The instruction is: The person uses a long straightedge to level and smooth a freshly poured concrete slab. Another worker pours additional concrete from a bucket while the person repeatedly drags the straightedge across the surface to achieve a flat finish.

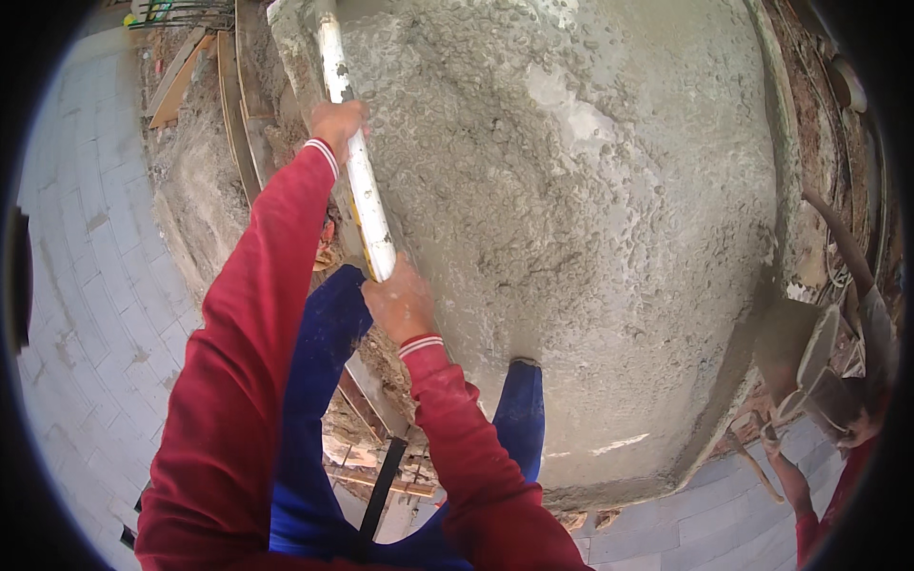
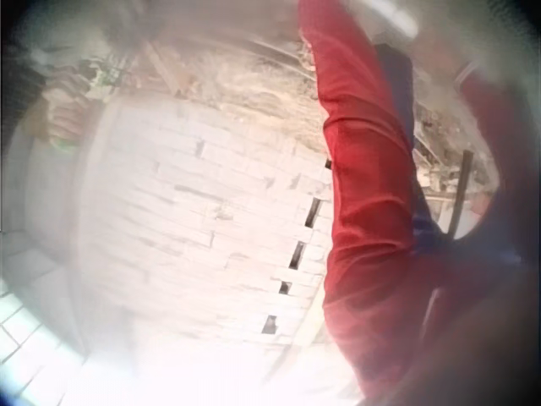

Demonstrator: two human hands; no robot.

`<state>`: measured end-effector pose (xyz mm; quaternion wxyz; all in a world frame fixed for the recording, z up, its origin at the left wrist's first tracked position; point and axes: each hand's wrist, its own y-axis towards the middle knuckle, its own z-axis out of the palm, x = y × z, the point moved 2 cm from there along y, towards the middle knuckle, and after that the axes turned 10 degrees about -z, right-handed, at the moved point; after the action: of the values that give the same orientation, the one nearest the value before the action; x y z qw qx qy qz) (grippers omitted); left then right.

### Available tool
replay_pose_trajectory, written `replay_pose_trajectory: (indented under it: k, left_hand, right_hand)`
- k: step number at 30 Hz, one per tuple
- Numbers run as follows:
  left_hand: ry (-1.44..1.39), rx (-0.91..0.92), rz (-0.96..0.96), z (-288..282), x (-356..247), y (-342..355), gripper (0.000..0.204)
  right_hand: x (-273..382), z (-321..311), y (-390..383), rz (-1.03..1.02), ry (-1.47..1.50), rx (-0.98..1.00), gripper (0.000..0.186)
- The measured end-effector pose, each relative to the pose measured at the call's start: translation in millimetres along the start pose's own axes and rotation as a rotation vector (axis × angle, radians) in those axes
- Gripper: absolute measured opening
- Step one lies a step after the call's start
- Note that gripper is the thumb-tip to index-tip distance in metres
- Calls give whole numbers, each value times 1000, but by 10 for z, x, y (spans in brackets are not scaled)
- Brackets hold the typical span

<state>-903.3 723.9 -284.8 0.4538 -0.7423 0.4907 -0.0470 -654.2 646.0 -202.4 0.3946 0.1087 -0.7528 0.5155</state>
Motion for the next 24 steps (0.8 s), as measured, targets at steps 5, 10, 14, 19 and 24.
replay_pose_trajectory:
  k: [5, 10, 14, 19, 24]
  left_hand:
    - [-219, 36, -164, 562, 945, -839, 10]
    - [-399, 225, -306, 1429, 1734, -2019, 7]
    - [-615, 596, -575, 2174, 2822, -3156, 11]
    - [-661, 778, -920, 2841, 3655, -4655, 14]
    - [-472, 690, -609, 2314, 3035, -5020, 27]
  right_hand:
    - [-729, -903, -920, 54, -157, 105, 42]
    - [-1557, -2074, -1846, -72, -452, 42, 42]
    - [-1944, -3036, -2920, -57, -761, -57, 38]
    - [-2292, -3530, -4280, 252, -952, -150, 29]
    - [-2550, -3143, -4509, 365, -720, -204, 33]
